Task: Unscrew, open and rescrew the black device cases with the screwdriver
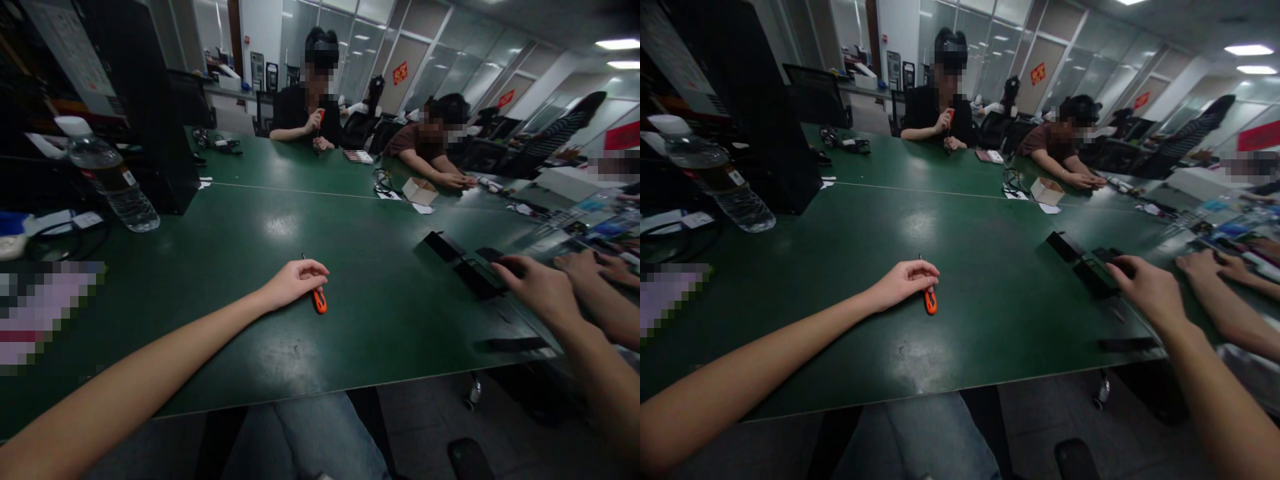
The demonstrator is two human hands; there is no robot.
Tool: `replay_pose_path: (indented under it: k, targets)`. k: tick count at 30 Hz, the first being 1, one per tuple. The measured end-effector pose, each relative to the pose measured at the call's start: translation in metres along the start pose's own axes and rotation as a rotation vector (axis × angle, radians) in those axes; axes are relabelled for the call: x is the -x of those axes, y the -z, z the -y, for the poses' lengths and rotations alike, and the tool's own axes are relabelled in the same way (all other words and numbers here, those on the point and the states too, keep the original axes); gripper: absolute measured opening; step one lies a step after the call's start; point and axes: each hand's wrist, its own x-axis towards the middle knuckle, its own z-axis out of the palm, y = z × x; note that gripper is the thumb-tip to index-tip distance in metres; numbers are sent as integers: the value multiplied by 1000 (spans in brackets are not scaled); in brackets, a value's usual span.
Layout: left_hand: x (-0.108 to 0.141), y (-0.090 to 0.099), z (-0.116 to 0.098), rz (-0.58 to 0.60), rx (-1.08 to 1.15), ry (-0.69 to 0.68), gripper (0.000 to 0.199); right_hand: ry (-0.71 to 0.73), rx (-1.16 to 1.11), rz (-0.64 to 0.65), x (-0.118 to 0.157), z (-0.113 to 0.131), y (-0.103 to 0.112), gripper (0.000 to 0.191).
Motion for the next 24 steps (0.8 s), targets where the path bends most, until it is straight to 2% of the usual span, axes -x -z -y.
replay_pose_path:
  k: [3, 8, 13, 24]
  targets:
    - [0, 1, -3, 3, -26, -6, 20, 0, 99, 22, 10, -15, -14, 60]
    - [2, 1, -4, 10, -44, -24, 19, -17, 112, 44, 16, -6, -29, 61]
    - [2, 2, -4, 14, -40, -24, 20, -45, 95, 44, 17, -5, -31, 59]
    - [2, 2, -6, 6, -35, -6, 15, -5, -12, -1, 24, -15, -36, 58]
